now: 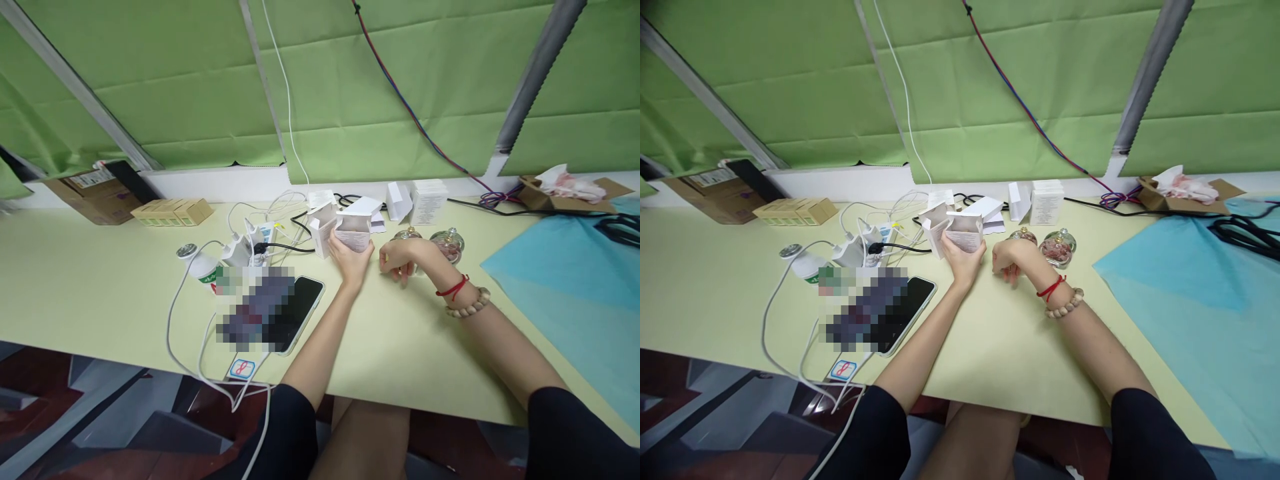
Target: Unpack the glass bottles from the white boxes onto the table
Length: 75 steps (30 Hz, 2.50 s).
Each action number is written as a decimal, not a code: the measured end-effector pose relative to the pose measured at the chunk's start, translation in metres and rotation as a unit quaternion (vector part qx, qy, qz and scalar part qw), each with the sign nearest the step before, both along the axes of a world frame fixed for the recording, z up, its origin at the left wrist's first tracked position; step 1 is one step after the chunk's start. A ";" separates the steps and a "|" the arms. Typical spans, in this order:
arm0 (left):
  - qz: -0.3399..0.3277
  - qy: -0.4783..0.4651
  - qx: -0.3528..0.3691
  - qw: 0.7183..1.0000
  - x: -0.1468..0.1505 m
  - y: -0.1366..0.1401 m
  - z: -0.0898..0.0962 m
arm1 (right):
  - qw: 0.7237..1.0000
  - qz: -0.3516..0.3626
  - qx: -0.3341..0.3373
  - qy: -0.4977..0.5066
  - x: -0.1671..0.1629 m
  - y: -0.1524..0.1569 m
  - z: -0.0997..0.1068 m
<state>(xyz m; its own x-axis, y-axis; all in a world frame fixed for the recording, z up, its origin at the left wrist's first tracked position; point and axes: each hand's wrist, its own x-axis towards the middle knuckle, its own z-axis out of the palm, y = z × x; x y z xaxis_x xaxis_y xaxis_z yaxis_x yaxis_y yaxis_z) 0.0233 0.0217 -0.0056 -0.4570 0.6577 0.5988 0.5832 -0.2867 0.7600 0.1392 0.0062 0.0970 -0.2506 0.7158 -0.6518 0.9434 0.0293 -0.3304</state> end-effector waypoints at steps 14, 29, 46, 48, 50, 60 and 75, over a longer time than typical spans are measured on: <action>-0.006 -0.011 -0.010 1.000 0.000 -0.003 0.003 | 0.988 0.072 0.131 0.026 0.013 -0.015 0.034; 0.000 -0.012 -0.003 1.000 0.000 -0.001 0.000 | 0.973 0.160 0.164 -0.036 -0.006 0.009 -0.018; 0.003 -0.008 -0.003 1.000 0.000 -0.001 0.000 | 0.948 0.145 0.281 0.021 0.015 0.013 0.003; 0.003 -0.009 -0.008 1.000 0.000 -0.001 0.000 | 0.954 0.138 0.261 0.041 0.018 0.014 0.005; 0.001 -0.010 -0.011 1.000 0.000 0.000 0.000 | 0.962 0.134 0.237 0.028 0.017 0.013 0.005; -0.005 -0.019 -0.006 1.000 0.000 0.000 0.001 | 0.955 0.152 0.242 -0.077 -0.007 0.009 -0.006; -0.010 -0.022 -0.001 1.000 0.001 -0.001 0.003 | 0.950 0.164 0.248 -0.092 -0.013 -0.007 0.006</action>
